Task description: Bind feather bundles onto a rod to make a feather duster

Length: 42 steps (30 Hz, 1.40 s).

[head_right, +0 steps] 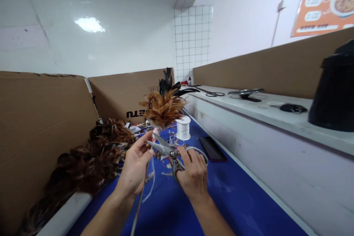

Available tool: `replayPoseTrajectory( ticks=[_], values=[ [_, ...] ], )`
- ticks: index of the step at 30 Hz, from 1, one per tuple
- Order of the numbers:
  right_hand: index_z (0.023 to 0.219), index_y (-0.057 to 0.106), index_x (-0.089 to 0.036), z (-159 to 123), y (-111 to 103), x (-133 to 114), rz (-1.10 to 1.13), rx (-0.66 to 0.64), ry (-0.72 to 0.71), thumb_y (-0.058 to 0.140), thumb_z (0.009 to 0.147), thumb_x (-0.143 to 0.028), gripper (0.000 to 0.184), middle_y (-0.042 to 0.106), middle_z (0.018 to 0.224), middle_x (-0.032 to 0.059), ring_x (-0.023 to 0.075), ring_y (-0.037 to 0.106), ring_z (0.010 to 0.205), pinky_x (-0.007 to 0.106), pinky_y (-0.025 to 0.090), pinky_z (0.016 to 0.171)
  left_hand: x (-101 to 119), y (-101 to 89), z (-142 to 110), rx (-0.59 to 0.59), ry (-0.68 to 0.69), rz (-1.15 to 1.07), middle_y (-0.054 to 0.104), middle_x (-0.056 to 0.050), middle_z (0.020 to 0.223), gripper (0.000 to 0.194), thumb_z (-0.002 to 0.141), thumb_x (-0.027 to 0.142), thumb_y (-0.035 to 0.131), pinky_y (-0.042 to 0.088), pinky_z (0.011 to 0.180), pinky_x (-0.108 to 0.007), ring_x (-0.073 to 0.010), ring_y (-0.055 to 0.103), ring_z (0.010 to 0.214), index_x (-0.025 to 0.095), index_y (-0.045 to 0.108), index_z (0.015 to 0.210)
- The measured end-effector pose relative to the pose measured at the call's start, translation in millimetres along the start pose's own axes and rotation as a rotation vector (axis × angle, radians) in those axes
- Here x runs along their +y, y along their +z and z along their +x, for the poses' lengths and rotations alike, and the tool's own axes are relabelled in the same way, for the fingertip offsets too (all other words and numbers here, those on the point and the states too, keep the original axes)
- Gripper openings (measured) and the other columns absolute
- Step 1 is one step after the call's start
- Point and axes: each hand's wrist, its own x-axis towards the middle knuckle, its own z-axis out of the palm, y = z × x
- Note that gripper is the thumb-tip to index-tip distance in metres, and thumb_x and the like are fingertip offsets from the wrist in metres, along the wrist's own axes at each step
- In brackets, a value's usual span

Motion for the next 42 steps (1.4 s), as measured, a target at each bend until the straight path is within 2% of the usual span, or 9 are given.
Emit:
replayPoseTrajectory(
  ticks=[6,10,13,19,25,29,35,42],
  values=[
    [0.106,0.058,-0.016,-0.6,-0.1,2.6,-0.020,0.035,-0.010,0.055,0.079,-0.032,0.031,0.059,0.084,0.0087,0.0214,0.054,0.075,0.034,0.042,0.072,-2.2,3.7,-3.8,0.009,-0.001,0.047,0.061,-0.006,0.112,0.047,0.069,0.010,0.058,0.043,0.089,-0.026,-0.0166,0.057,0.102,0.020,0.058,0.115],
    [0.106,0.058,-0.016,-0.7,-1.9,3.8,-0.031,0.043,-0.024,0.054,0.077,-0.020,0.030,0.059,0.084,0.0084,0.0205,0.053,0.073,0.033,0.042,0.071,-2.4,6.5,-6.5,0.005,-0.017,0.037,0.063,-0.007,0.104,0.049,0.069,0.011,0.059,0.043,0.089,-0.029,-0.0166,0.058,0.097,0.019,0.056,0.117],
    [0.106,0.058,-0.016,-0.3,-3.9,4.2,-0.036,0.051,-0.041,0.051,0.074,-0.014,0.033,0.059,0.084,0.0081,0.0205,0.053,0.073,0.033,0.042,0.072,-2.5,7.2,-7.4,0.016,-0.013,0.046,0.063,-0.007,0.104,0.050,0.069,0.010,0.058,0.043,0.088,-0.029,-0.0170,0.058,0.098,0.018,0.053,0.118],
    [0.105,0.058,-0.017,2.3,-9.0,1.8,-0.053,0.037,-0.073,0.048,0.071,-0.011,0.036,0.060,0.081,0.0070,0.0197,0.054,0.071,0.032,0.043,0.070,-1.9,6.0,-7.1,0.040,-0.008,0.063,0.060,-0.007,0.105,0.052,0.069,0.010,0.058,0.043,0.087,-0.029,-0.0175,0.056,0.100,0.019,0.051,0.119],
    [0.107,0.058,-0.016,-0.8,-7.0,3.1,-0.062,0.046,-0.094,0.051,0.071,-0.012,0.038,0.062,0.080,0.0065,0.0189,0.056,0.068,0.031,0.043,0.068,-0.6,5.3,-6.2,0.044,-0.009,0.073,0.058,-0.007,0.110,0.051,0.070,0.010,0.056,0.043,0.086,-0.026,-0.0161,0.055,0.100,0.019,0.050,0.120],
    [0.108,0.058,-0.017,-4.2,-4.7,2.6,-0.034,0.014,-0.070,0.051,0.075,-0.014,0.035,0.064,0.079,0.0055,0.0182,0.059,0.069,0.028,0.044,0.067,-0.6,5.3,-4.9,0.048,0.009,0.057,0.058,-0.006,0.104,0.050,0.069,0.011,0.057,0.043,0.084,-0.024,-0.0141,0.056,0.095,0.018,0.050,0.118],
    [0.103,0.060,-0.017,-4.1,-1.3,-0.9,0.085,0.016,0.064,0.059,0.077,-0.023,0.027,0.067,0.086,0.0062,0.0182,0.063,0.075,0.026,0.045,0.068,-3.1,2.5,-1.7,0.083,0.027,0.039,0.058,-0.005,0.096,0.047,0.068,0.011,0.059,0.043,0.082,-0.025,-0.0134,0.057,0.090,0.018,0.053,0.114],
    [0.108,0.056,-0.019,-1.4,1.0,-2.5,0.242,-0.086,0.166,0.064,0.074,-0.033,0.038,0.064,0.095,0.0078,0.0217,0.061,0.084,0.032,0.048,0.074,-0.3,-0.1,2.1,0.111,0.057,0.014,0.056,-0.003,0.096,0.048,0.068,0.010,0.062,0.042,0.083,-0.023,-0.0119,0.055,0.091,0.018,0.052,0.114]
  ],
)
